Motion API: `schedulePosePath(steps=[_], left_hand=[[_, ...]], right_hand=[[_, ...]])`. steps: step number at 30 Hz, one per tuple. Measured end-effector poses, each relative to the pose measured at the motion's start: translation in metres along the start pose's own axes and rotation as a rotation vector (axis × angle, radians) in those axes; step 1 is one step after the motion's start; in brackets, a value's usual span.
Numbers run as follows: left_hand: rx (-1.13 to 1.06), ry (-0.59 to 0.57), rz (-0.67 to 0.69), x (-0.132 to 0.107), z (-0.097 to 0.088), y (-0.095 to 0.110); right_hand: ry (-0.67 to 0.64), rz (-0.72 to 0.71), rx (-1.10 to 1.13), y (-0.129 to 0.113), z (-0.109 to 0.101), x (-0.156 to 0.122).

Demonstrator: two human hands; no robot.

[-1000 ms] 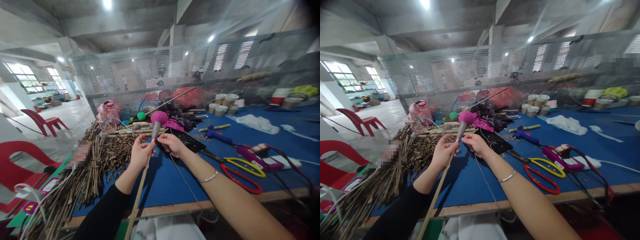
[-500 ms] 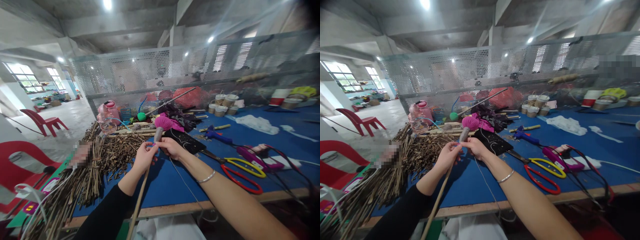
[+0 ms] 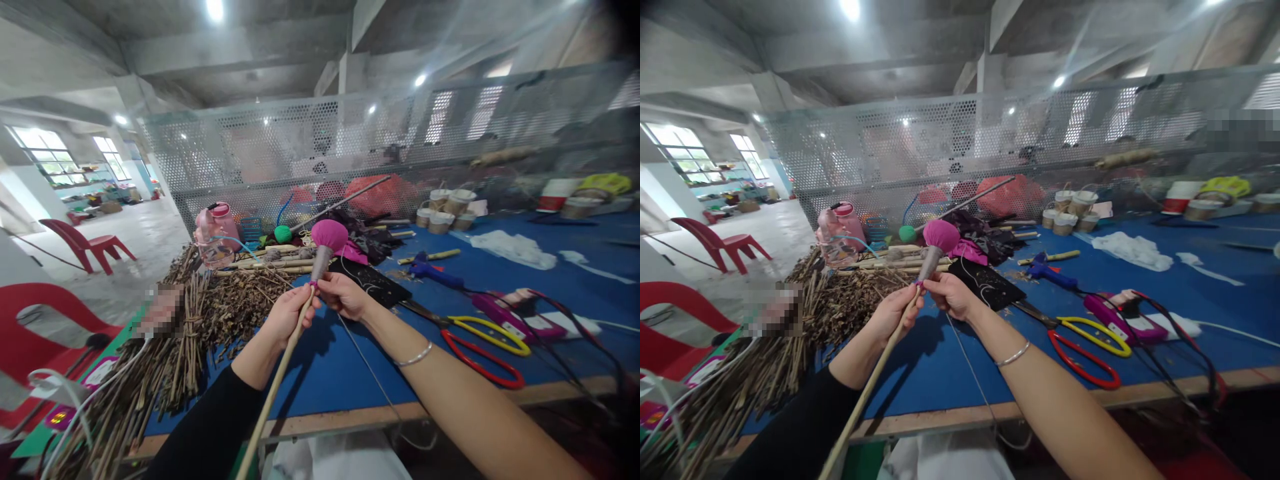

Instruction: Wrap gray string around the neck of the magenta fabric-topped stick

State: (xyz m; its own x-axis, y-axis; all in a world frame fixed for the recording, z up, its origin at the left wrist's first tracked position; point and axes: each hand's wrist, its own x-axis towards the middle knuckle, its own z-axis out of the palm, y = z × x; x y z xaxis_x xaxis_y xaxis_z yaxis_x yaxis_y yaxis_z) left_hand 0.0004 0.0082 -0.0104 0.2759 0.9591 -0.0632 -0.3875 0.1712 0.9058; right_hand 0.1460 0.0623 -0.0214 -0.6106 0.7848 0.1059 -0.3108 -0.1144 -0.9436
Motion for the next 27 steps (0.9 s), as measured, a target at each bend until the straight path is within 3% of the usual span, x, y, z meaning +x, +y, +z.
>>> schedulePosePath(steps=[3, 7, 11, 17, 22, 27], left_hand=[[0.01, 0.057, -0.038, -0.001, 0.001, 0.0], [0.222, 0.189, 0.139, 0.0, 0.003, -0.006], [0.369, 0.236, 0.236, 0.002, 0.002, -0.01], [0.399, 0.193, 0.208, 0.003, 0.001, -0.01], [0.388, 0.144, 0.184, 0.001, 0.004, -0.01], [0.275, 0.127, 0.024, -0.002, 0.009, -0.006]], right_hand=[[0.032, 0.032, -0.032, 0.002, 0.0, 0.0], [0.063, 0.03, -0.063, 0.003, 0.002, 0.002], [0.077, -0.001, -0.088, 0.004, 0.003, 0.004], [0.116, -0.014, -0.097, 0.004, 0.0, 0.004], [0.024, 0.05, -0.08, 0.0, 0.003, 0.002], [0.112, 0.023, -0.132, 0.003, 0.004, 0.003]])
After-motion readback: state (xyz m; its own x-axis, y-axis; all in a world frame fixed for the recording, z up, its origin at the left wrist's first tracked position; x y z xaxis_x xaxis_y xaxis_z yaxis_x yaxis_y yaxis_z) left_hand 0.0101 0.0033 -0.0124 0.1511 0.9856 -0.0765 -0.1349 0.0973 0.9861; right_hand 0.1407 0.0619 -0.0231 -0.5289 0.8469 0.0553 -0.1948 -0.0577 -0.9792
